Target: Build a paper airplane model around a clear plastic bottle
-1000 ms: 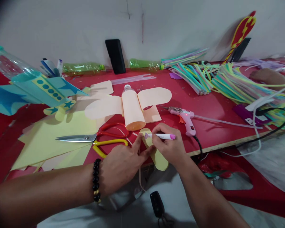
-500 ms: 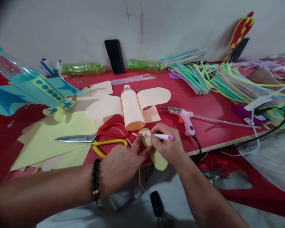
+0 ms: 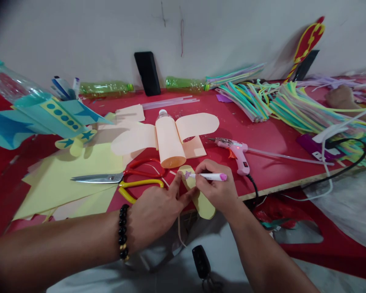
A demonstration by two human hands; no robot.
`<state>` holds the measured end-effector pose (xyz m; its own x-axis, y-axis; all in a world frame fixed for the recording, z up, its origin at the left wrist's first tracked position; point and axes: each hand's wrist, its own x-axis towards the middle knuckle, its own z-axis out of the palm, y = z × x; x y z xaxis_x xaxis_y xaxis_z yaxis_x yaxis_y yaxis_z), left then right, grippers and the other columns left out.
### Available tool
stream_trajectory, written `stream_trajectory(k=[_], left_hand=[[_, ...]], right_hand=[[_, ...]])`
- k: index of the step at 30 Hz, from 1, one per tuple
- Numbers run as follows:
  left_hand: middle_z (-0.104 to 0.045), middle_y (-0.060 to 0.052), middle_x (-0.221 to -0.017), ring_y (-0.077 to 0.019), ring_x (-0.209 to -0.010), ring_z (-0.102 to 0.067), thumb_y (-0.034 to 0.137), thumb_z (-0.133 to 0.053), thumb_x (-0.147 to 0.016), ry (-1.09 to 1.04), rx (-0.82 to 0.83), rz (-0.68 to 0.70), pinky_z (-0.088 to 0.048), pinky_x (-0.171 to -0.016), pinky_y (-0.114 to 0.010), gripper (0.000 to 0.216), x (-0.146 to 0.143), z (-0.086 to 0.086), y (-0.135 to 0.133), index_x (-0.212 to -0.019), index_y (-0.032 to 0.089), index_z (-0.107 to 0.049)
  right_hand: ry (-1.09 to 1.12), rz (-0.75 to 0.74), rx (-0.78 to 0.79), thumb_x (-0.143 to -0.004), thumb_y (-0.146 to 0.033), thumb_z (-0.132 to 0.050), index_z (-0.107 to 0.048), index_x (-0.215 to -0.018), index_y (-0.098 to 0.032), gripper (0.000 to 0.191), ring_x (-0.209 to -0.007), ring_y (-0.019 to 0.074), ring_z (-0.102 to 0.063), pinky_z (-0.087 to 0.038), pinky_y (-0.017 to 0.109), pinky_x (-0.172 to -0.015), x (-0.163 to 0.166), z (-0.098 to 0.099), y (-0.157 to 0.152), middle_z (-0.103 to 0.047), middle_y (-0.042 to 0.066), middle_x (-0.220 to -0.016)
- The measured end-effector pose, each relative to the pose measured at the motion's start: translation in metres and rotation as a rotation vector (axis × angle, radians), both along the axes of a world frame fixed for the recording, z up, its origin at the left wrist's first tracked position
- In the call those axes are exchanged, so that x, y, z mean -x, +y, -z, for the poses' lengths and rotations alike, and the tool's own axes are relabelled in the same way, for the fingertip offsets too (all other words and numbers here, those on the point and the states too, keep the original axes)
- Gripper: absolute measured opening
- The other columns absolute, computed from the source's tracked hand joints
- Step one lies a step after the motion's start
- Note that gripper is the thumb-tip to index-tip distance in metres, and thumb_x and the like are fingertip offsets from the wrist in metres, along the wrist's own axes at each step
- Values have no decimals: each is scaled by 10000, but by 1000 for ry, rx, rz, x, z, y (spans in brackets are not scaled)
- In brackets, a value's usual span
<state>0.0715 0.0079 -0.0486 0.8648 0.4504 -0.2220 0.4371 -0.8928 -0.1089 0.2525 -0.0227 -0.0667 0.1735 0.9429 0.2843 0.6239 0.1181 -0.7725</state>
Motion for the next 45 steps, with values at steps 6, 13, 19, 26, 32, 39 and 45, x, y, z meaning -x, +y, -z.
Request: stream_trajectory(k=[6,13,19,26,32,39,45], left_hand=[[-345,-298,-1433,-174,-594,-637,280,-172,-970,3,2,-9,-445,-425,-264,513,-1,-1,0,-1482,310,-162],[-342,-299,-1436,-178,-576,-634,259,-160,-967,-31,-4,-4,-428,-405,-266,516,0,1,0,-1482,288,-189],[-355,-293,-1430,-169,-568,-625,246,-185,-966,-26,-15,12,-432,-408,-270,516,0,3,-1,-1481,279,-192],[-368,-300,-1420,-177,-556,-633,247,-258,-954,-32,-20,17,-438,-394,-268,516,-1,1,0,-1470,267,-232],[-367,-308,-1417,-201,-538,-637,230,-211,-950,-72,-30,19,-440,-365,-292,518,-1,2,1,-1467,239,-252],[-374,-308,-1413,-203,-533,-640,227,-260,-943,-67,-17,14,-457,-371,-296,517,-2,1,2,-1459,253,-277],[-387,-301,-1409,-193,-530,-638,254,-197,-958,-37,11,2,-455,-375,-286,517,-1,0,1,-1473,288,-236]], right_hand=[[-15,2,-17,-760,-136,-552,-571,-723,-197,74,-557,132,-524,-386,258,-516,0,-1,1,-586,-10,-629],[-93,-64,-29,-730,-108,-556,-587,-777,-191,100,-613,143,-554,-423,267,-581,0,0,5,-613,1,-691],[-95,-75,-32,-732,-117,-556,-587,-745,-182,73,-567,129,-531,-400,257,-537,1,0,4,-593,-4,-653],[-88,-93,-32,-739,-128,-564,-598,-756,-174,60,-572,129,-542,-409,252,-537,0,1,3,-603,-1,-659],[-96,-130,-43,-743,-137,-567,-612,-758,-165,54,-582,130,-560,-424,249,-547,0,0,3,-621,5,-669],[-99,-117,-44,-735,-137,-566,-612,-744,-164,54,-566,127,-550,-417,247,-533,1,-1,4,-616,2,-650],[-59,6,-61,-759,-140,-553,-597,-748,-174,57,-560,128,-542,-407,249,-524,0,1,2,-606,-3,-639]])
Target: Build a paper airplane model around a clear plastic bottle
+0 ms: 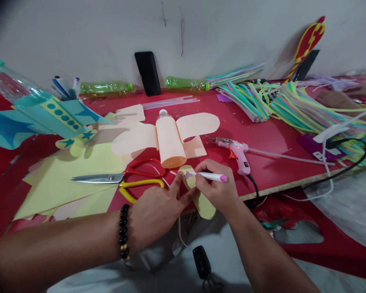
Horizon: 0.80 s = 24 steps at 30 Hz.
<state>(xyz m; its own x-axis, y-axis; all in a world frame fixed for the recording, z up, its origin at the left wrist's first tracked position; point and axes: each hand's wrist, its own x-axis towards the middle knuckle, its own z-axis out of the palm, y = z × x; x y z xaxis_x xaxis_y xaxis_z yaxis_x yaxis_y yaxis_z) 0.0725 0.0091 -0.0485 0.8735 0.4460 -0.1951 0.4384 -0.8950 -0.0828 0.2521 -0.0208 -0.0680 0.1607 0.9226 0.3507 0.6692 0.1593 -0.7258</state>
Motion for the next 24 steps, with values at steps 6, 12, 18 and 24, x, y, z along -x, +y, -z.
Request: stream_trajectory(k=[6,12,18,24], left_hand=[[-360,-305,-1423,-195,-539,-636,246,-201,-955,10,1,-1,-446,-378,-287,524,0,2,0,-1477,280,-223],[-380,-300,-1413,-195,-557,-640,271,-229,-958,12,-1,11,-441,-394,-279,509,-1,0,1,-1467,291,-243],[-365,-284,-1430,-162,-519,-625,256,-280,-949,37,-34,1,-419,-381,-256,530,1,-3,0,-1472,319,-219],[-408,-267,-1405,-166,-572,-649,273,-285,-957,13,-68,-12,-459,-424,-261,511,-2,-5,-6,-1464,320,-239]], right_hand=[[-9,-11,15,-731,-117,-559,-593,-724,-175,68,-545,125,-532,-403,252,-516,0,1,1,-600,-9,-623],[29,33,-44,-794,-167,-574,-605,-755,-185,54,-575,130,-554,-427,251,-524,0,-1,-2,-607,-6,-657],[58,100,-209,-895,-198,-524,-596,-1088,-234,210,-709,149,-651,-521,275,-675,-7,-4,-41,-699,15,-844],[-454,-51,-133,-745,-425,-714,-532,-1170,-219,507,-995,278,-636,-480,448,-923,-17,19,-83,-690,95,-1071]])
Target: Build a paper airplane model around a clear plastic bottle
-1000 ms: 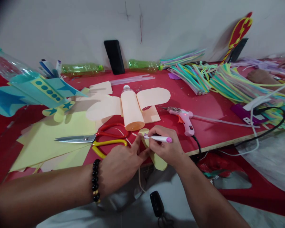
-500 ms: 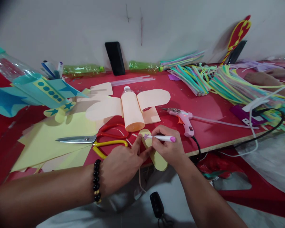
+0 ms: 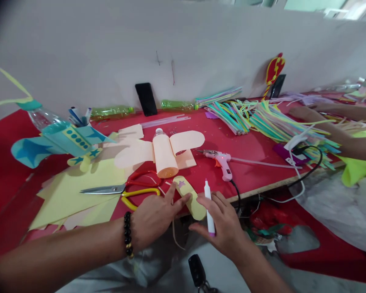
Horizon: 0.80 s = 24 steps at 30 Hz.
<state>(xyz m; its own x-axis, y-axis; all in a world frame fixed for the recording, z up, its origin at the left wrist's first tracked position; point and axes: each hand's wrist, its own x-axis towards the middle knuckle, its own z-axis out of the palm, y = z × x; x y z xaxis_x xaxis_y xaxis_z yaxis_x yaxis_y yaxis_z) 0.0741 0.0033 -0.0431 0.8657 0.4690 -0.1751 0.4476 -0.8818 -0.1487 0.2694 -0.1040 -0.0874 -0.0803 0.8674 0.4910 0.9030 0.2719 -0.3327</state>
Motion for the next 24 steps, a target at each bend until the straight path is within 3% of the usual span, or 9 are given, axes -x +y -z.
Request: stream_trajectory(k=[4,14,20,24], left_hand=[[-398,-269,-1409,-174,-607,-660,230,-327,-943,19,-1,-19,-481,-436,-266,536,-2,-5,-5,-1467,293,-236],[-349,-261,-1449,-194,-633,-672,155,-359,-898,14,17,-100,-518,-468,-305,616,19,-22,-28,-1476,293,-197],[-447,-185,-1409,-217,-845,-680,102,-342,-873,-119,106,-156,-570,-685,-361,544,42,-26,-36,-1411,177,-360],[-582,-107,-1268,-183,-930,-654,62,-334,-865,-297,105,-300,-538,-822,-327,472,62,-22,-24,-1291,165,-510]], right_hand=[[-12,21,-31,-825,-272,-637,-502,-1151,-214,358,-977,250,-637,-471,445,-934,3,11,0,-684,92,-1066],[83,17,-77,-844,-129,-514,-543,-1069,-228,248,-826,227,-634,-520,375,-744,-2,2,7,-682,61,-925],[67,-40,-101,-842,-111,-497,-580,-1065,-230,266,-797,237,-591,-494,392,-723,-7,6,12,-655,66,-876],[64,-66,-109,-845,-112,-510,-584,-1065,-219,256,-772,229,-575,-486,378,-701,-3,2,17,-638,64,-842]])
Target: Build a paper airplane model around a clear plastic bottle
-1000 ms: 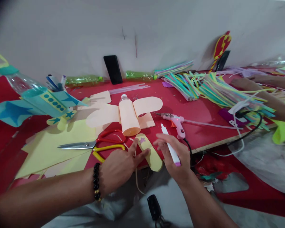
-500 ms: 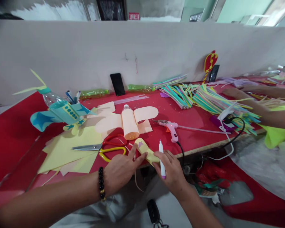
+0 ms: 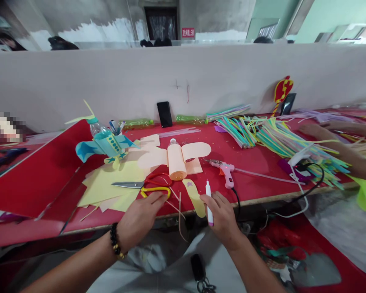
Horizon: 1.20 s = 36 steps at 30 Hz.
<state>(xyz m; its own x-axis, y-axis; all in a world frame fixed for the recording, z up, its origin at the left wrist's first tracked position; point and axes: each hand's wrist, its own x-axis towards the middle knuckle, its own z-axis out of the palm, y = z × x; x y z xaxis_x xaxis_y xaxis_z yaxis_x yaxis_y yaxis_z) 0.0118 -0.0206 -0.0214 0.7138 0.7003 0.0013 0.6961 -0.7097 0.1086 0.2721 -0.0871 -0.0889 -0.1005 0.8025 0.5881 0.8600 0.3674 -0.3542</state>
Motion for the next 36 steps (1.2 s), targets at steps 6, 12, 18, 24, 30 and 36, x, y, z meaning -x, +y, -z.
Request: stream_trajectory(k=[6,12,18,24,30,36], left_hand=[[-658,-64,-1103,-158,-913,-639,50,-338,-859,-158,-78,-288,-493,-824,-271,421,40,-4,33,-1139,187,-621],[-679,-83,-1046,-201,-879,-649,152,-320,-899,-120,-119,-442,-482,-769,-304,398,63,-3,57,-1119,168,-651],[-689,-61,-1045,-185,-906,-645,192,-318,-918,-333,-112,-493,-467,-797,-283,400,54,-17,37,-1211,190,-591],[-707,-29,-941,-169,-823,-639,506,-390,-909,-504,206,-377,-448,-728,-265,396,11,-29,-12,-1016,236,-660],[-674,-22,-830,-181,-728,-606,592,-598,-730,-511,489,-285,-415,-623,-258,511,-36,-10,-23,-1064,205,-596],[-626,-16,-745,-141,-664,-550,293,-483,-807,-605,661,-206,-394,-582,-238,191,-44,-4,1,-848,151,-605]], right_hand=[[1,-25,30,-843,-102,-488,-552,-1103,-211,289,-839,236,-600,-507,385,-744,7,-12,4,-643,80,-912],[46,-33,65,-819,-104,-482,-535,-1135,-210,336,-844,229,-656,-533,352,-733,14,-20,9,-669,85,-947],[57,54,5,-817,-122,-485,-518,-1127,-213,325,-888,233,-665,-537,352,-768,28,-33,8,-671,89,-1004],[145,148,12,-811,-136,-488,-503,-1128,-226,330,-863,231,-659,-531,361,-775,43,-45,0,-654,76,-974],[247,164,-5,-785,-141,-516,-502,-1105,-231,333,-836,228,-650,-534,359,-759,54,-50,-6,-640,70,-956],[463,173,130,-765,-161,-572,-522,-1071,-234,319,-756,203,-641,-532,327,-719,49,-54,-23,-639,48,-897]])
